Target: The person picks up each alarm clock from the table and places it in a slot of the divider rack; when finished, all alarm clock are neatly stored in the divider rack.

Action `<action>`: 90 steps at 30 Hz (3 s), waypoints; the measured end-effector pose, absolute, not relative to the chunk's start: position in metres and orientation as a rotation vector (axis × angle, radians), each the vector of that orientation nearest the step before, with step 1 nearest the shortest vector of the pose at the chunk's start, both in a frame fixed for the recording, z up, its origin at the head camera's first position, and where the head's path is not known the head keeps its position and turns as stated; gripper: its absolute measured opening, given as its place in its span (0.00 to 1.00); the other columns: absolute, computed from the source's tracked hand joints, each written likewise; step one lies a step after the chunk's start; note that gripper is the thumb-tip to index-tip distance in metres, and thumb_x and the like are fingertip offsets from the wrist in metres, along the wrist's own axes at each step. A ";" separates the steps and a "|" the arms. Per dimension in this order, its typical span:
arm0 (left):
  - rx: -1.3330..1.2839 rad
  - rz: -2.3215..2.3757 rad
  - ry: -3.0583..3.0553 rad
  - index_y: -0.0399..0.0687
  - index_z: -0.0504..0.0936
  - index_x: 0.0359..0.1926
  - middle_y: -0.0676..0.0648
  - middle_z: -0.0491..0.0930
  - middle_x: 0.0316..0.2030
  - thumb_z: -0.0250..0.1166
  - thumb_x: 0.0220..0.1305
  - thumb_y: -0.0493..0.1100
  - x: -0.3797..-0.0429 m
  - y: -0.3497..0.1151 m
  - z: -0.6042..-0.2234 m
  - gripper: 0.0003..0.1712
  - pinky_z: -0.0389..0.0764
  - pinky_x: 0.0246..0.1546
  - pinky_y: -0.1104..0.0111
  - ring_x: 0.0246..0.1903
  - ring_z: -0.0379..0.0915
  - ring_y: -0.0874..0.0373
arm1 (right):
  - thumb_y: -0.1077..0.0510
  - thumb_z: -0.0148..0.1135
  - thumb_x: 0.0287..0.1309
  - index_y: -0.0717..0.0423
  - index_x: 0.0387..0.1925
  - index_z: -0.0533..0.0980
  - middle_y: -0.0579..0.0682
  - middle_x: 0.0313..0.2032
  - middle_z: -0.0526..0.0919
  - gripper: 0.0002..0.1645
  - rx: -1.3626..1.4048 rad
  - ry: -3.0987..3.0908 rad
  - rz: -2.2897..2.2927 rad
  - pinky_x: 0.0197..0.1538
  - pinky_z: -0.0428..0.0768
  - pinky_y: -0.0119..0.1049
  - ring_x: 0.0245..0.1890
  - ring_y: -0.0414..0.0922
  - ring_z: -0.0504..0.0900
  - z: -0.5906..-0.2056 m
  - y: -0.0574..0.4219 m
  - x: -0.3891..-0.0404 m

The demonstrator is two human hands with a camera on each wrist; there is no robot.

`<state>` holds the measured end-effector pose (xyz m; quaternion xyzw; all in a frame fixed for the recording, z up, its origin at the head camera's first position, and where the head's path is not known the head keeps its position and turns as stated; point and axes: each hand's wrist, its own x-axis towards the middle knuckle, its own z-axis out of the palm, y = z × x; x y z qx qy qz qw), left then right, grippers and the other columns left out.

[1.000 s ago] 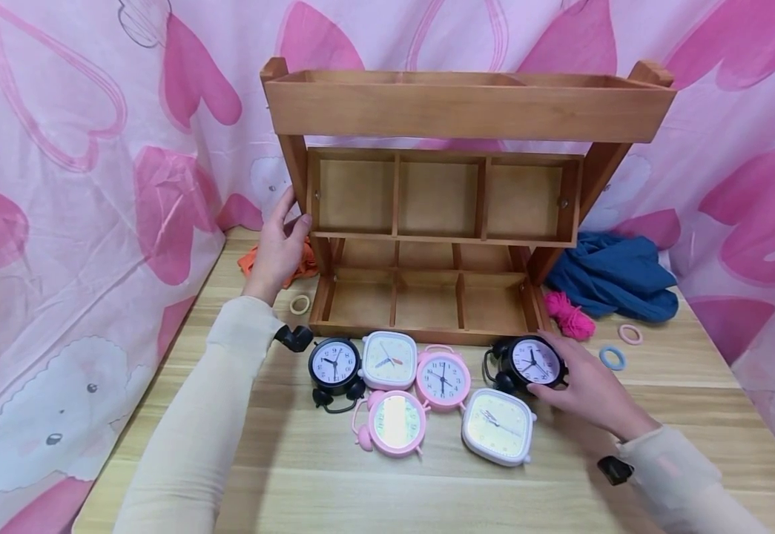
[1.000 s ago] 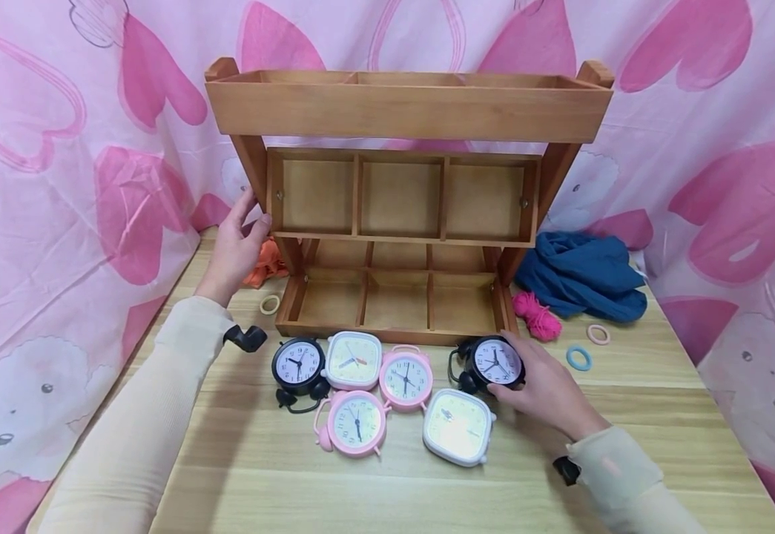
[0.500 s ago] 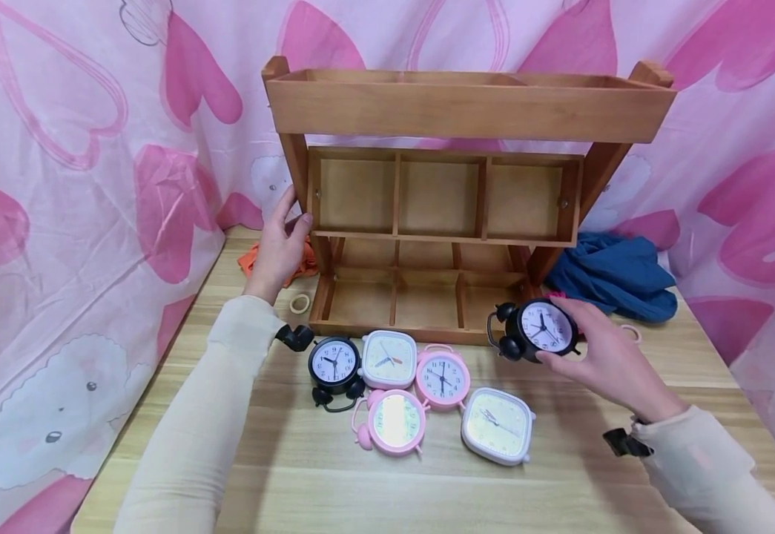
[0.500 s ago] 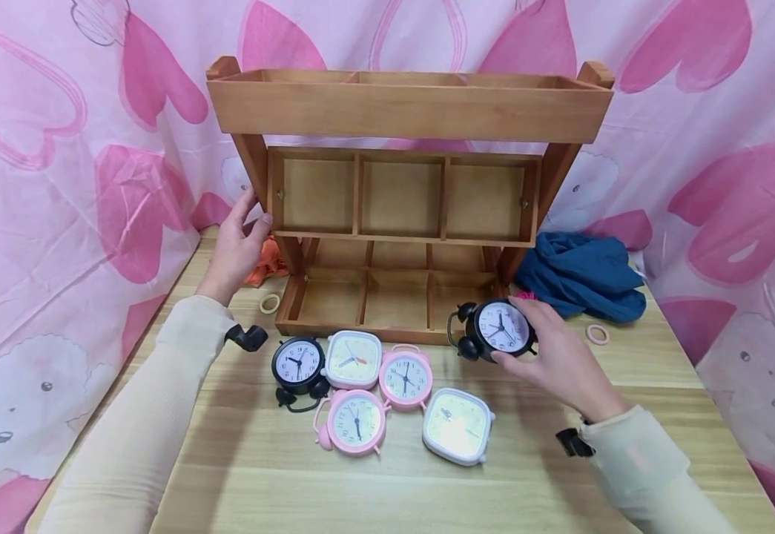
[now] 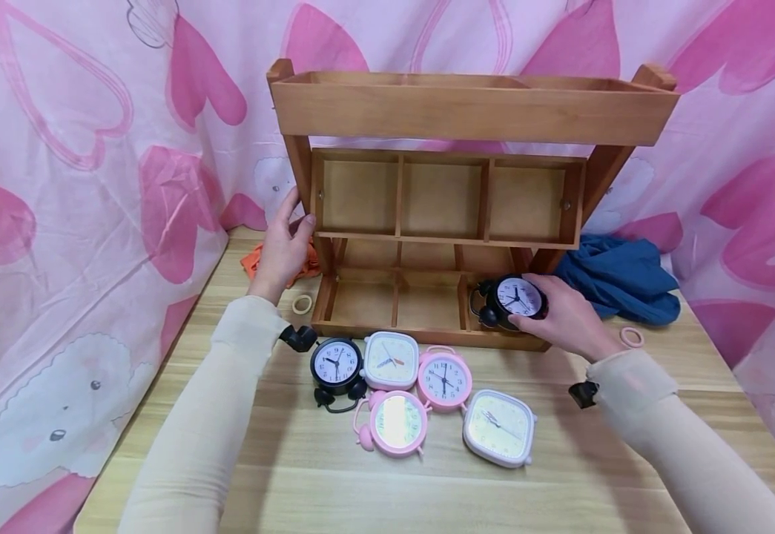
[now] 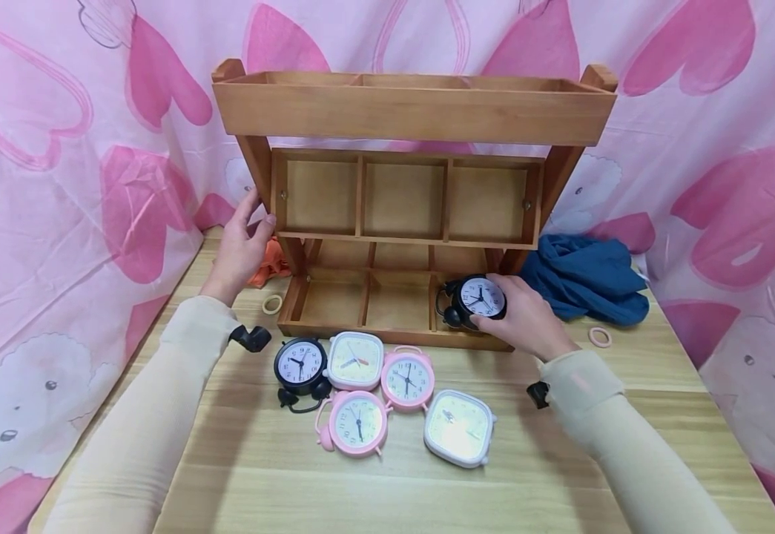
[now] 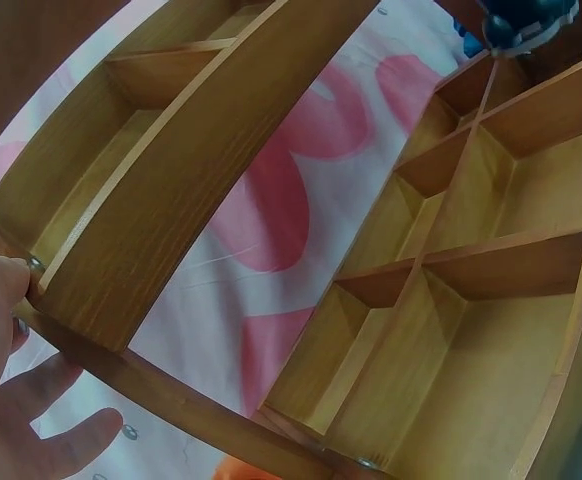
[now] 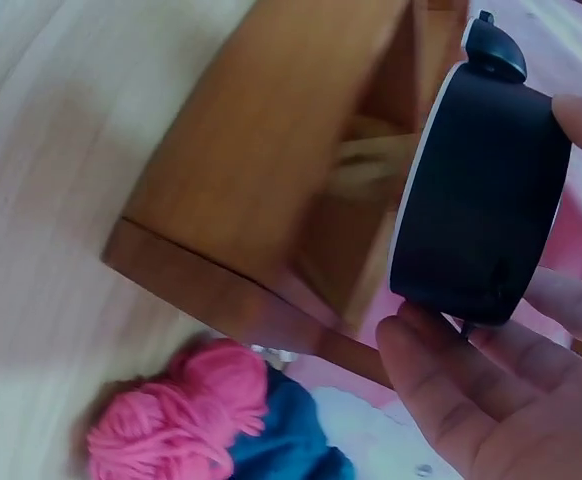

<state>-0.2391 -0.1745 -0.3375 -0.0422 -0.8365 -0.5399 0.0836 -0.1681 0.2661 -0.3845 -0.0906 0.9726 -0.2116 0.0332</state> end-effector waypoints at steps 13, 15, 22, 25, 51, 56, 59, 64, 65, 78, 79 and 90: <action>-0.134 -1.610 -2.491 0.72 0.50 0.77 0.56 0.53 0.76 0.50 0.76 0.50 -0.241 -0.173 -0.341 0.33 0.71 0.66 0.52 0.70 0.63 0.46 | 0.39 0.67 0.56 0.57 0.72 0.60 0.69 0.66 0.64 0.50 -0.194 2.948 -0.609 0.60 0.69 0.70 0.59 0.67 0.68 -0.408 0.263 -0.186; -0.133 -1.608 -2.495 0.72 0.50 0.77 0.56 0.53 0.76 0.50 0.76 0.51 -0.241 -0.173 -0.341 0.33 0.70 0.66 0.52 0.70 0.63 0.46 | 0.40 0.67 0.56 0.58 0.71 0.60 0.69 0.65 0.65 0.49 -0.202 2.956 -0.587 0.61 0.69 0.70 0.59 0.67 0.68 -0.410 0.262 -0.186; -0.141 -1.584 -2.503 0.69 0.50 0.77 0.54 0.53 0.77 0.51 0.76 0.50 -0.239 -0.174 -0.340 0.34 0.71 0.65 0.51 0.70 0.63 0.44 | 0.38 0.69 0.53 0.60 0.67 0.67 0.67 0.64 0.71 0.47 -0.304 3.005 -0.410 0.62 0.65 0.68 0.59 0.66 0.68 -0.421 0.257 -0.185; -0.148 -1.572 -2.508 0.68 0.50 0.77 0.54 0.53 0.76 0.51 0.76 0.50 -0.239 -0.175 -0.339 0.34 0.72 0.65 0.51 0.69 0.63 0.44 | 0.38 0.68 0.54 0.59 0.66 0.69 0.67 0.64 0.71 0.45 -0.328 3.010 -0.350 0.61 0.64 0.66 0.60 0.68 0.64 -0.423 0.258 -0.185; -0.151 -1.599 -2.532 0.67 0.51 0.77 0.53 0.54 0.76 0.51 0.75 0.47 -0.241 -0.179 -0.330 0.34 0.74 0.63 0.49 0.68 0.65 0.45 | 0.42 0.71 0.55 0.55 0.70 0.64 0.63 0.66 0.70 0.47 -0.549 2.986 -0.772 0.57 0.73 0.66 0.62 0.63 0.70 -0.393 0.262 -0.063; -0.171 -1.599 -2.521 0.66 0.53 0.77 0.52 0.55 0.76 0.52 0.75 0.45 -0.244 -0.177 -0.329 0.34 0.73 0.64 0.51 0.67 0.66 0.45 | 0.34 0.71 0.50 0.54 0.70 0.64 0.60 0.66 0.70 0.52 -0.551 2.923 -0.704 0.61 0.70 0.67 0.64 0.62 0.69 -0.414 0.250 -0.044; -0.170 -1.618 -2.511 0.67 0.55 0.76 0.51 0.56 0.75 0.53 0.74 0.46 -0.246 -0.176 -0.328 0.33 0.73 0.64 0.50 0.67 0.66 0.45 | 0.27 0.69 0.46 0.52 0.70 0.65 0.58 0.66 0.70 0.56 -0.552 2.882 -0.683 0.60 0.72 0.65 0.64 0.61 0.70 -0.425 0.245 -0.035; -0.148 -1.641 -2.501 0.68 0.57 0.75 0.51 0.58 0.74 0.53 0.74 0.48 -0.247 -0.177 -0.328 0.32 0.74 0.63 0.49 0.68 0.66 0.46 | 0.22 0.68 0.41 0.46 0.72 0.63 0.57 0.68 0.67 0.61 -0.532 2.782 -0.655 0.59 0.73 0.66 0.65 0.61 0.67 -0.434 0.242 -0.028; -0.148 -1.644 -2.497 0.67 0.57 0.75 0.50 0.59 0.74 0.53 0.74 0.47 -0.247 -0.177 -0.328 0.32 0.74 0.63 0.50 0.68 0.66 0.46 | 0.23 0.69 0.40 0.45 0.73 0.62 0.57 0.68 0.66 0.61 -0.532 2.770 -0.651 0.59 0.73 0.66 0.65 0.61 0.67 -0.436 0.241 -0.027; -0.173 -1.646 -2.499 0.67 0.56 0.76 0.51 0.58 0.75 0.53 0.74 0.48 -0.247 -0.179 -0.332 0.32 0.73 0.64 0.49 0.69 0.64 0.46 | 0.38 0.78 0.42 0.42 0.72 0.64 0.55 0.64 0.69 0.56 -0.532 2.793 -0.675 0.59 0.76 0.58 0.60 0.54 0.71 -0.447 0.237 -0.022; -0.173 -1.647 -2.498 0.67 0.56 0.76 0.51 0.58 0.75 0.53 0.74 0.48 -0.247 -0.179 -0.332 0.32 0.73 0.64 0.50 0.69 0.64 0.46 | 0.38 0.77 0.42 0.42 0.72 0.64 0.54 0.64 0.70 0.55 -0.517 2.790 -0.678 0.59 0.76 0.57 0.60 0.53 0.71 -0.447 0.236 -0.022; -0.147 -1.639 -2.509 0.71 0.55 0.76 0.54 0.56 0.75 0.53 0.74 0.52 -0.247 -0.180 -0.335 0.33 0.73 0.64 0.51 0.70 0.63 0.48 | 0.41 0.80 0.38 0.45 0.68 0.68 0.55 0.62 0.72 0.53 -0.485 2.893 -0.668 0.54 0.80 0.58 0.56 0.53 0.75 -0.416 0.238 -0.028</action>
